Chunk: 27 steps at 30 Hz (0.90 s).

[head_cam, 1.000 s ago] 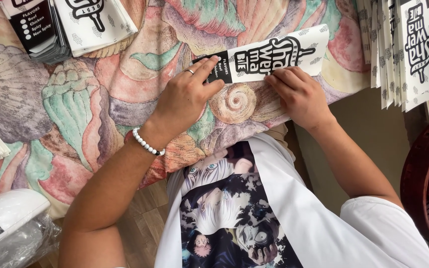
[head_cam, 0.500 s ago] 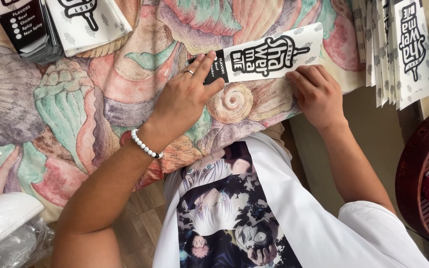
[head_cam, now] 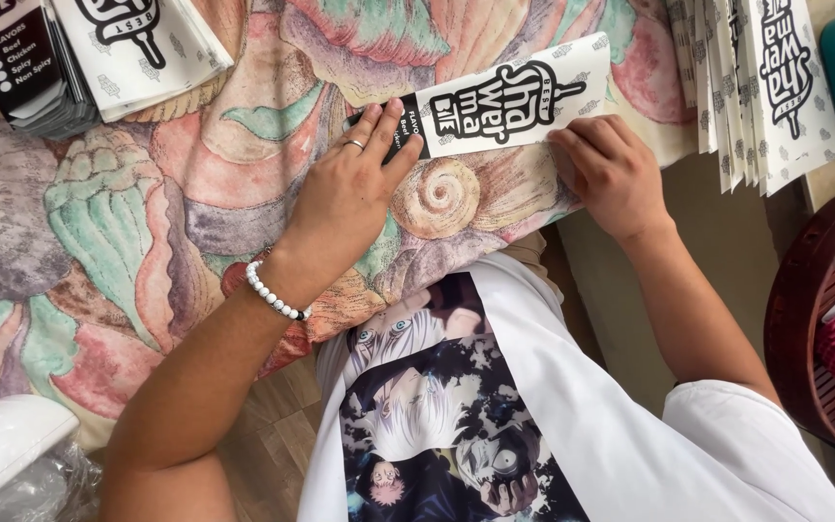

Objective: Folding and stacking printed labels or stickers on a table to organize them.

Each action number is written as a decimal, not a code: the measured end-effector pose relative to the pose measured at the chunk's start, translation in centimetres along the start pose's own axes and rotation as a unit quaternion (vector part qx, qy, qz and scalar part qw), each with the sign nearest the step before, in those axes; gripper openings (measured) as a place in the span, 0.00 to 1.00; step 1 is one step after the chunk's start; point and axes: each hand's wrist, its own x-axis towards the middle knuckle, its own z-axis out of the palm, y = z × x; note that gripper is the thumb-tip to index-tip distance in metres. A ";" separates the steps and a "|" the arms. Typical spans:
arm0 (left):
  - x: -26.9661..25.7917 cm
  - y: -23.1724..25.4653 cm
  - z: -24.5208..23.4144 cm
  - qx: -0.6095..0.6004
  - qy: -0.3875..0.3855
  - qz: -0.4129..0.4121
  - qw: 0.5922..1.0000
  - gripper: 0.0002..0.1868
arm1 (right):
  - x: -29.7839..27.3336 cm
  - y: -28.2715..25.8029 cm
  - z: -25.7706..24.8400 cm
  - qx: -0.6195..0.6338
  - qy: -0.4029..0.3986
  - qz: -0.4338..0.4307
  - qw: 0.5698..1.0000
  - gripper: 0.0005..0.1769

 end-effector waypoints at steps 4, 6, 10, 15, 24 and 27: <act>-0.3 0.1 -0.2 0.012 0.008 0.011 1.000 0.43 | -2.3 1.5 0.3 0.013 -0.007 0.048 0.999 0.11; 0.1 -0.1 -0.4 0.024 0.006 0.025 0.999 0.39 | -2.5 1.7 0.3 -0.001 -0.012 0.048 0.999 0.13; 0.5 -0.3 -1.3 0.043 -0.010 0.031 0.999 0.32 | -2.2 1.5 0.4 -0.006 -0.008 0.036 0.999 0.12; 0.9 -0.1 -2.1 0.079 0.011 0.028 0.996 0.26 | -2.4 1.9 0.2 -0.011 -0.027 0.027 0.999 0.15; 0.9 0.5 -2.4 0.128 0.009 0.032 0.991 0.16 | 5.6 -3.6 1.3 0.111 -0.002 -0.004 0.994 0.12; 0.8 0.6 -2.1 0.126 0.016 0.025 0.992 0.14 | 9.0 -5.1 3.1 0.028 -0.057 -0.002 0.998 0.17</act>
